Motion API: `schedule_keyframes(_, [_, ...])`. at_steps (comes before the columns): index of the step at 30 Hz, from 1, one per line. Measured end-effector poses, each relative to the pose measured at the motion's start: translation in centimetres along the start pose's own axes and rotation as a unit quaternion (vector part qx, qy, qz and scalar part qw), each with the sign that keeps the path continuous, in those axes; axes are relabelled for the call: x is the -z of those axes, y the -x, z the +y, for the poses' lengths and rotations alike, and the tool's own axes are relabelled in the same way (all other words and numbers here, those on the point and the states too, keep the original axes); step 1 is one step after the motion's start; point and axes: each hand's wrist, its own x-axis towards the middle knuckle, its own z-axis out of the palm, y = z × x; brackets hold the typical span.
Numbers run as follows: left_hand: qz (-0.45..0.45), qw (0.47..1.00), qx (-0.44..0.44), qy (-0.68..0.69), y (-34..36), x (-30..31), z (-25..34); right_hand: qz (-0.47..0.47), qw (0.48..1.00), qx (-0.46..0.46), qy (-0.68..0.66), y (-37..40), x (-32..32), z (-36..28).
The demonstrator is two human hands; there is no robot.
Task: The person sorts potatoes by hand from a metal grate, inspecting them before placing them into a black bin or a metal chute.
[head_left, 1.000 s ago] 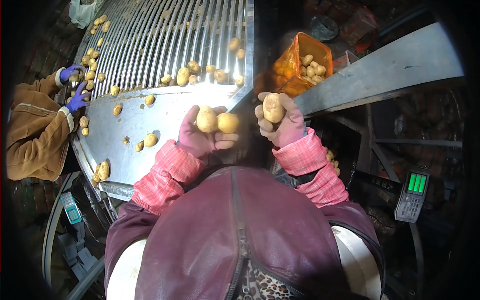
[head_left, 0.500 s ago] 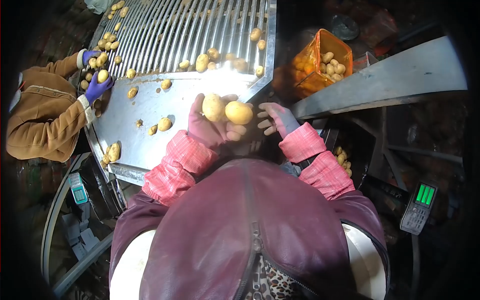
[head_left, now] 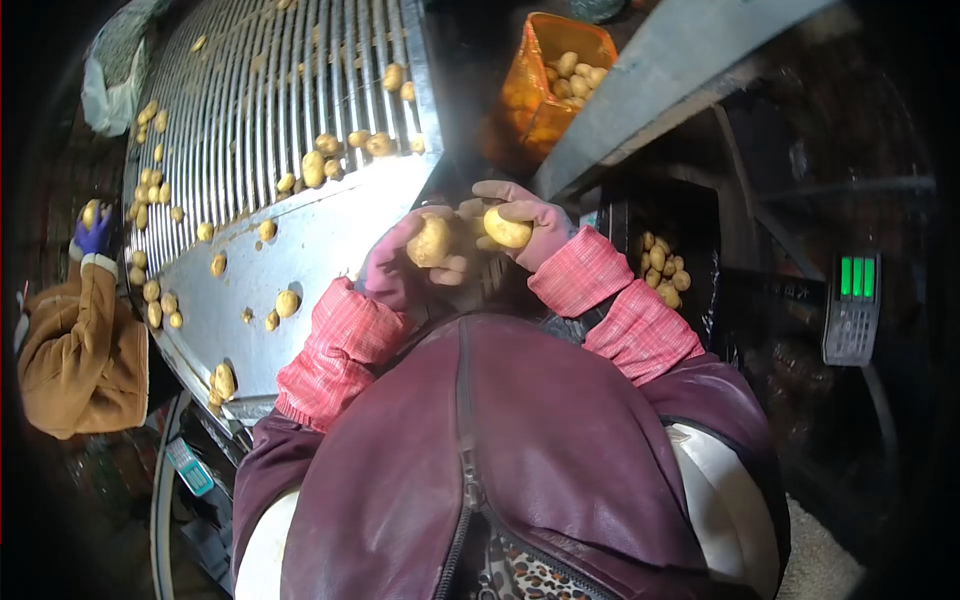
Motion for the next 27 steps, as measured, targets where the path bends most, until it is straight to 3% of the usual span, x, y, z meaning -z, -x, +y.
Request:
schedule_keyframes(3, [0.021,1.0,0.008,0.0,-1.6,0.0,-0.5,-0.05,0.997,0.006,-0.05,1.6,1.2,-1.2])
schedule_keyframes(5, [0.048,0.999,0.0,-0.021,-2.4,-1.0,-0.8,-0.044,0.996,0.013,-0.079,2.5,1.8,-1.8])
schedule_keyframes(9, [0.013,0.998,0.035,-0.053,-4.2,-2.5,-1.3,0.007,0.995,0.077,-0.061,4.7,2.5,-2.5])
schedule_keyframes(11, [-0.018,0.998,0.05,-0.039,-5.6,-2.5,-2.2,0.021,0.998,0.061,0.002,4.7,4.5,-2.2])
schedule_keyframes(12, [-0.015,0.98,0.026,-0.194,-6.1,-3.2,-2.4,0.032,0.997,0.055,0.034,4.6,6.0,-1.8])
schedule_keyframes(13, [-0.025,0.938,0.003,-0.345,-6.8,-4.3,-2.5,-0.017,0.971,0.18,0.157,3.9,8.5,-0.2])
schedule_keyframes(14, [-0.058,0.94,0.027,-0.336,-7.4,-3.8,-3.2,-0.051,0.91,0.299,0.284,2.8,11.7,2.0])
schedule_keyframes(16, [-0.122,0.936,0.078,-0.319,-8.6,-2.9,-4.4,-0.027,0.925,0.235,0.296,3.1,13.5,2.0])
schedule_keyframes(18, [-0.108,0.927,0.116,-0.339,-8.5,-3.5,-5.2,-0.04,0.936,0.255,0.241,4.9,14.1,2.1])
schedule_keyframes(19, [-0.119,0.884,0.086,-0.444,-8.2,-3.6,-4.6,-0.048,0.94,0.264,0.213,6.1,13.8,1.9])
schedule_keyframes(20, [-0.126,0.83,0.048,-0.541,-8.1,-3.5,-4.0,-0.029,0.987,0.128,0.093,7.8,14.0,0.8])
schedule_keyframes(21, [-0.096,0.846,-0.011,-0.524,-8.0,-2.8,-3.7,-0.015,0.999,-0.013,-0.031,9.3,14.2,0.0])
schedule_keyframes(22, [-0.062,0.858,-0.069,-0.505,-7.9,-1.9,-3.5,0.0,0.996,0.073,-0.048,9.9,15.7,0.9])
schedule_keyframes(23, [-0.029,0.866,-0.127,-0.483,-7.7,-0.9,-3.1,0.072,0.992,0.095,0.04,10.5,17.3,1.1])
schedule_keyframes(25, [0.015,0.737,-0.285,-0.613,-7.3,1.3,-1.5,0.147,0.979,0.138,-0.041,14.2,18.3,-1.1])
schedule_keyframes(26, [0.029,0.656,-0.317,-0.684,-6.6,1.6,-0.3,0.167,0.97,0.171,-0.051,15.5,20.0,-1.7])
schedule_keyframes(27, [0.09,0.631,-0.361,-0.68,-6.3,3.3,-0.4,0.186,0.959,0.203,-0.061,16.7,21.7,-2.2])
